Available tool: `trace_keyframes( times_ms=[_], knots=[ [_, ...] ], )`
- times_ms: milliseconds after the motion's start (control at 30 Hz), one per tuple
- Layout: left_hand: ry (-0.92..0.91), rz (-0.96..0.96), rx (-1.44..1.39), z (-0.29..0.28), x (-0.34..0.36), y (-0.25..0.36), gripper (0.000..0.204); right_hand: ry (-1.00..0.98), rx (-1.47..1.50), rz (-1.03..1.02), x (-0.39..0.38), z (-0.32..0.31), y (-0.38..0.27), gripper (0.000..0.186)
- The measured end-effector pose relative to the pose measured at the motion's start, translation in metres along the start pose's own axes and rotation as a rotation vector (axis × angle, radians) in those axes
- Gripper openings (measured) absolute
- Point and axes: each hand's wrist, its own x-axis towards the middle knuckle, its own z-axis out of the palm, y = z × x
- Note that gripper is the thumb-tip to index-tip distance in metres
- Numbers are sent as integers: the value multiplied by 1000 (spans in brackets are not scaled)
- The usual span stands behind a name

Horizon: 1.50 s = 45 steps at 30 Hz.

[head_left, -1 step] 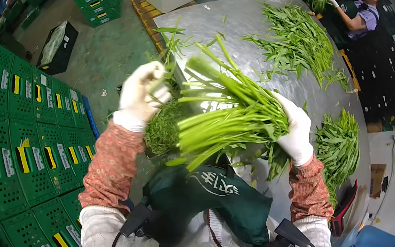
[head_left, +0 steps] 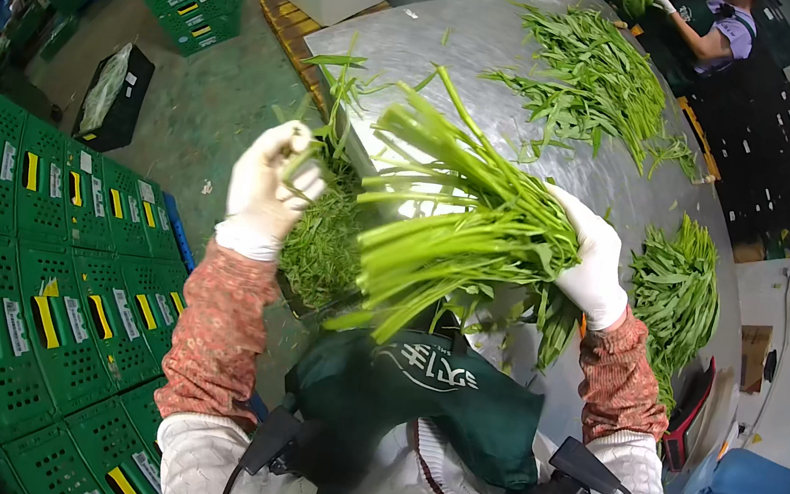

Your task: Sorting, cleaning, and bundling green leafy vegetables on a metal production table.

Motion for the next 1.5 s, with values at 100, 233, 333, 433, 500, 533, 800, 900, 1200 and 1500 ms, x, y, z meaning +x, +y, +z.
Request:
trace_keyframes(
  times_ms=[100, 233, 333, 433, 500, 533, 800, 900, 1200, 1500],
  knots=[
    [343, 41, 238, -7, -7, 8, 20, -97, 324, 261, 1, 1, 3, 56],
    [370, 59, 822, -11, -14, 3, 13, -119, 398, 262, 6, 5, 2, 55],
    [291, 44, 847, 3, -14, 1, 26, -134, 486, 208, 5, 7, 3, 56],
    [139, 104, 866, 12, -4, 7, 29, -186, 551, 198, 8, 2, -5, 58],
    [-58, 22, 890, 15, -5, 16, 36, -226, 601, 204, 9, 0, -10, 59],
    [-270, -67, 910, 16, -4, 19, 45, -234, 600, 197, 10, -1, -12, 59],
    [-754, 89, 1144, 13, 26, -9, 50, -255, 683, 199, 10, -1, -16, 58],
    [-480, -53, 975, 22, 25, -19, 29, -236, 733, 243, 9, -3, -15, 58],
    [-474, 50, 959, 19, 16, -29, 25, -206, 566, 160, 11, -1, -9, 57],
    [-171, 260, 1183, 31, 19, -31, 18, -223, 489, 161, 10, -1, -5, 55]
  ],
)
